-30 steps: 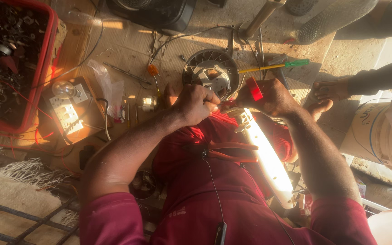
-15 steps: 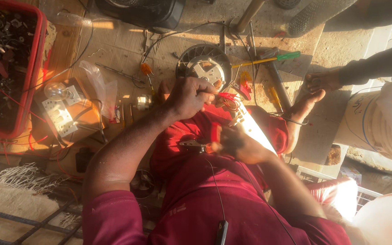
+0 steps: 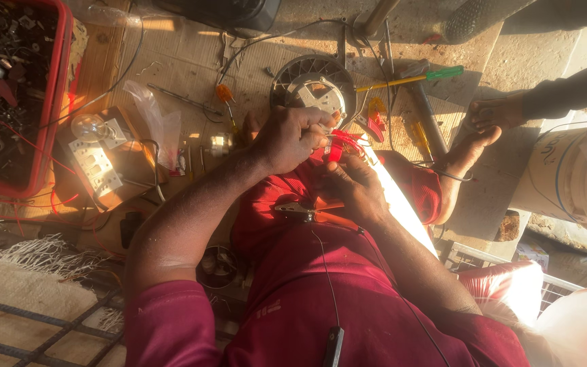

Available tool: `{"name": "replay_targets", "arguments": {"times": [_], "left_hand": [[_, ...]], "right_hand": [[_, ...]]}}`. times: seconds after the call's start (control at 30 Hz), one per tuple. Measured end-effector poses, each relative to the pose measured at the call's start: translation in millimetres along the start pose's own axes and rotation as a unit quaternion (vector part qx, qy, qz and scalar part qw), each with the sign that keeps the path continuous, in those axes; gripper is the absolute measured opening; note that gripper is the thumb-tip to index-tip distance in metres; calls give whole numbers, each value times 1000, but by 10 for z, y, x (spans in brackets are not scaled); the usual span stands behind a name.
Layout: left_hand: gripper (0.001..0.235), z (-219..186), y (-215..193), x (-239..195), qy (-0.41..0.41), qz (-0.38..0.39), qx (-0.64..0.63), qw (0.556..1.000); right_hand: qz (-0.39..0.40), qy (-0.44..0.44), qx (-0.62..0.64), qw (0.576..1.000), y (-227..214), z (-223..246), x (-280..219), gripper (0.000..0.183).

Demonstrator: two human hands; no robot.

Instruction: The person is repairing a fan motor by hand, twisting wires together and wrapping them with red electrical tape. The person works on the exposed motor assembly, securing connections and insulating them.

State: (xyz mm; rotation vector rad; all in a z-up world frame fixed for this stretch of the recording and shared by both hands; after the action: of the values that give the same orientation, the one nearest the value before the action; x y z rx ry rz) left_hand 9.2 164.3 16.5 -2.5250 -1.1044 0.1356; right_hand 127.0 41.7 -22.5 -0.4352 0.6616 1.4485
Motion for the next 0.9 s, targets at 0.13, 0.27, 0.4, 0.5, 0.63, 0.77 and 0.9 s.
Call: {"name": "replay_targets", "arguments": {"times": [0.13,0.27,0.4,0.5,0.63,0.77,0.9], "left_hand": [[46,6,32,1,-28,35,-43,998],[56,-14,32,17,-48,56,-42,996],[58,17,50,76,-68,97,-34,992],[50,82,72,105,-96,128,-31,987],[35,100,90,122,-89,114,-27,989],[22,71,92,75,-49,51,-17,997],[18,120,138,9,-48,-4,-41,998]], "right_hand": [[-16,1,5,1000,-58,-1,-8,49],[-18,-11,-12,1000,-64,-27,15,49],[22,-45,9,999,-42,-45,39,47],[9,-62,-41,997,-93,-64,24,47],[9,-43,-38,998,-137,-127,20,50],[20,-44,-19,999,-136,-152,51,53],[1,-130,-111,985,-203,-67,11,49]]}}
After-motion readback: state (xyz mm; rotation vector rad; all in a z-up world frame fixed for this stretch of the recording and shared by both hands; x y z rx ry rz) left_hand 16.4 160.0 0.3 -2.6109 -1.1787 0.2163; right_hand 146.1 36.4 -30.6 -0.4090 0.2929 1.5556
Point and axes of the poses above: each hand's wrist, its own x-axis towards the middle knuckle, its own y-axis out of the palm, z = x × y, the point moved 8 cm from there along x, towards the middle knuckle, and after that the axes turned 6 degrees about y, right-handed, at the moved point
